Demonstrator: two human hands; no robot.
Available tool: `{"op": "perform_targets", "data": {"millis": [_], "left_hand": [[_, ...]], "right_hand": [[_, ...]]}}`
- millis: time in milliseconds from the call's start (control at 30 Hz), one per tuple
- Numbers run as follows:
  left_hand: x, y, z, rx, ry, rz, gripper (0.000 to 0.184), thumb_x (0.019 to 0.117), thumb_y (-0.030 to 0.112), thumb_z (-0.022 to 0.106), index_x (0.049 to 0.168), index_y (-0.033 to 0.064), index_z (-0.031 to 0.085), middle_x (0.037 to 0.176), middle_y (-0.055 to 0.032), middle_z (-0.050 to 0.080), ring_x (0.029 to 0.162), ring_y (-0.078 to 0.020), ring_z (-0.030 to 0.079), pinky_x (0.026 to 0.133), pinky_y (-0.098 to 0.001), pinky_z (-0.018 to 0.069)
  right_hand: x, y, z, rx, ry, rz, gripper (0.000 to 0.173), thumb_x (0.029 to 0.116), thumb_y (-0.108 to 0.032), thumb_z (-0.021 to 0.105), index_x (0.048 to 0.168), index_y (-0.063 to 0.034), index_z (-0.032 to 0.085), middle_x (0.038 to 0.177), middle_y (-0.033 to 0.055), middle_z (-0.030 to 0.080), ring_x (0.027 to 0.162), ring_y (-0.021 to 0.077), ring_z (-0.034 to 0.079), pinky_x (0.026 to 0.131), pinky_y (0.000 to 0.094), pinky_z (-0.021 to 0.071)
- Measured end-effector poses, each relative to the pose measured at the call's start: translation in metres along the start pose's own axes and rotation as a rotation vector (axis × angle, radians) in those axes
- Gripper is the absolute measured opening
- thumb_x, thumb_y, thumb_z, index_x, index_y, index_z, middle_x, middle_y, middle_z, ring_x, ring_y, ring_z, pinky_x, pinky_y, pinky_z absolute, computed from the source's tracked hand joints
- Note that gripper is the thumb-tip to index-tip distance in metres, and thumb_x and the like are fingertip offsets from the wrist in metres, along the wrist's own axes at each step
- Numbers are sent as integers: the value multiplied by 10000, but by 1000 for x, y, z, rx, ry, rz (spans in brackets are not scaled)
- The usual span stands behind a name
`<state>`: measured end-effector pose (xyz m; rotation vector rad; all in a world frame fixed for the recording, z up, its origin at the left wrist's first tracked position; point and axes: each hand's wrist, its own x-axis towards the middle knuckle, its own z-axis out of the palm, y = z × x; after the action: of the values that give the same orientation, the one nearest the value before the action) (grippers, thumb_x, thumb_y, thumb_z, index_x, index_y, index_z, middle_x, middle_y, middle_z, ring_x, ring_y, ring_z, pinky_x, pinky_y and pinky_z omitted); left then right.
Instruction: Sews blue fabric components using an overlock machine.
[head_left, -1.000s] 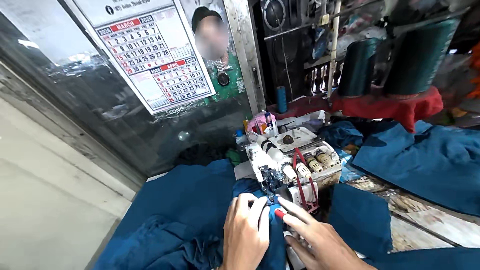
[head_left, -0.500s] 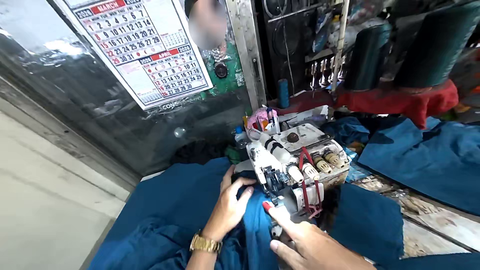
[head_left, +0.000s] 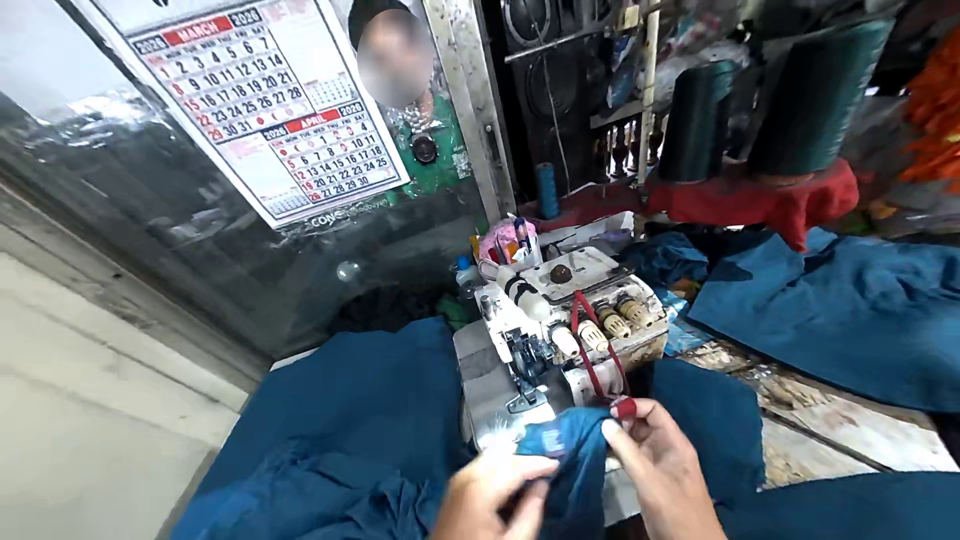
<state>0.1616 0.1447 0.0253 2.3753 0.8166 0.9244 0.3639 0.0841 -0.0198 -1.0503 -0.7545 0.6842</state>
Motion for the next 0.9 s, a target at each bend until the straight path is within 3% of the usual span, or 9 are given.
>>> {"op": "perform_targets", "data": {"millis": [100,200,300,433,500,600,733,833,900], "left_hand": [[12,-7,-49,-195,161,-10,132,969,147,659,1046,135,766,993,-2,733,907,-150,685,802,-339,598],[37,-17,-60,32,221,-25,147,986,228,634,1064,207,757,1015,64,733,875,-94,706,741,-309,627],[31,-30,-81,288,-3,-62,219,1001,319,624,1181,285,745,1262,79,643,1043,-73,674,850,-347,625],[-17,-15,-81,-226,-35,13,439,885,408,799,1208,129,695,1239,-83,665,1099,-241,667,915,-444,606],[-32,-20,-60,-41,-197,9,447,865,418,800,1241,198,702,1381,-39,601,1284,-208,564,1055,-461,511],[-37,-36,-67,44,8,50,169,913,181,654,1065,190,727,1167,12,702,1127,-153,652,956,-431,567],[-33,-6,-112,-147,125,79,105,962,217,656,1003,127,620,832,33,651,727,-52,631,638,-239,566],[-59,-56,-120,238,-129,-92,171,955,283,675,1046,145,717,903,-19,723,826,-176,692,745,-438,585],[-85,-110,-142,375,-114,-284,249,881,126,669,1122,95,724,1001,-112,747,929,-294,724,829,-584,581]], "right_hand": [[-30,-15,6,-147,-504,-23,290,964,-227,722,1157,-33,627,899,64,686,769,162,673,681,366,596],[-29,-18,18,-412,-1056,121,339,974,-419,694,1020,-84,720,841,45,723,771,158,707,715,447,600],[-26,-42,11,-165,-854,349,357,1067,-380,549,1161,-65,689,1010,39,749,939,148,725,881,402,616],[-19,-54,-6,409,-701,679,491,1100,-460,352,1369,-125,589,1246,107,697,1147,225,678,976,480,573],[-18,-53,-12,469,-861,684,529,1057,-558,426,1398,-187,586,1306,63,680,1205,183,650,1018,444,550],[-12,-61,-23,243,-1053,450,440,987,-317,689,1391,-177,586,1285,16,692,1185,151,654,1042,390,541],[4,-66,-49,25,-960,329,221,988,-231,686,1194,-162,723,1113,15,746,1008,128,708,906,361,600],[7,-78,-64,194,-386,527,244,995,-212,610,1192,-76,661,1049,135,747,903,239,747,778,433,648],[6,-83,-74,147,-229,564,277,1008,-256,607,1217,-76,616,968,127,737,766,222,738,614,391,642]]}}
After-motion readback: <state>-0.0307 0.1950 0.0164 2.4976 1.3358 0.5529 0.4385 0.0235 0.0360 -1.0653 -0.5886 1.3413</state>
